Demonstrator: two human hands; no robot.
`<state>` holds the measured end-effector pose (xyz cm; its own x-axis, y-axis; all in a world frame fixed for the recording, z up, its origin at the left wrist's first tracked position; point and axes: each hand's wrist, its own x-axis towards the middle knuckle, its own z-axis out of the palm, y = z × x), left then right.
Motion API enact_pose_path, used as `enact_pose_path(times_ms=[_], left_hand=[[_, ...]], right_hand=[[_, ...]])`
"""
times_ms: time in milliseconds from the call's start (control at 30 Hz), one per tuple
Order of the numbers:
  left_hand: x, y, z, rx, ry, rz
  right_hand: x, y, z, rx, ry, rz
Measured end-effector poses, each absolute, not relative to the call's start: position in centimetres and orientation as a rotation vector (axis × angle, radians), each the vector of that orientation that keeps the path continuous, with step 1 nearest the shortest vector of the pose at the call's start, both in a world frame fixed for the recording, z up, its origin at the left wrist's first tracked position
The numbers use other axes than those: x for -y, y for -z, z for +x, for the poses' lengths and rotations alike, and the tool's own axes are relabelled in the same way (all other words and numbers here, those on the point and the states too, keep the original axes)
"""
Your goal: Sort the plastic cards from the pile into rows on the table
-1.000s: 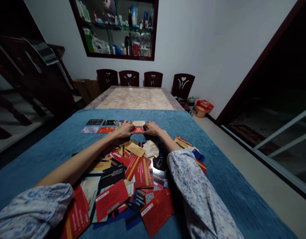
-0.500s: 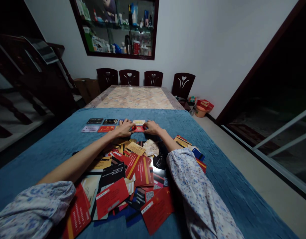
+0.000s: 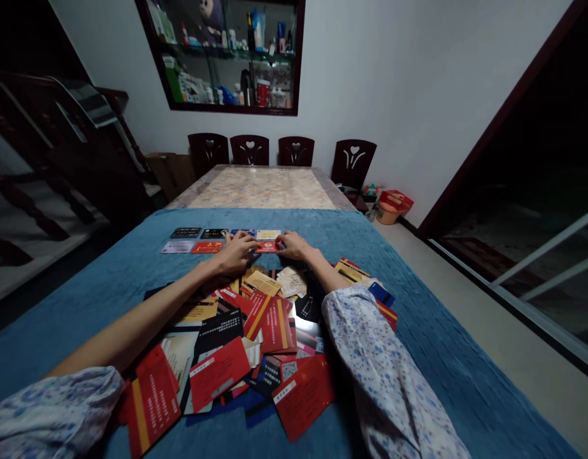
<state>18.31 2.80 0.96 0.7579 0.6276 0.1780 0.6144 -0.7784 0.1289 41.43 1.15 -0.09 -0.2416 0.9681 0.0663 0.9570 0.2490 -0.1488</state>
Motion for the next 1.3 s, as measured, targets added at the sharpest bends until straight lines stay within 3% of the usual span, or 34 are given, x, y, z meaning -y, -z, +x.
enact_pose_path(times_ms=[267, 633, 1300], left_hand=[[0.6, -1.2, 16.0, -0.848, -0.366, 2.836], [3.3, -0.9, 14.9, -0.544, -0.136, 2.753], [3.0, -0.2, 14.1, -0.842, -0.18, 2.83]], right_hand=[[-0.2, -0.2, 41.2, 2.344, -0.092, -1.723], [2.4, -1.0, 40.4, 2.361, -0.149, -1.593], [5.2, -1.0, 38.3, 2.475, -0.281, -1.439]])
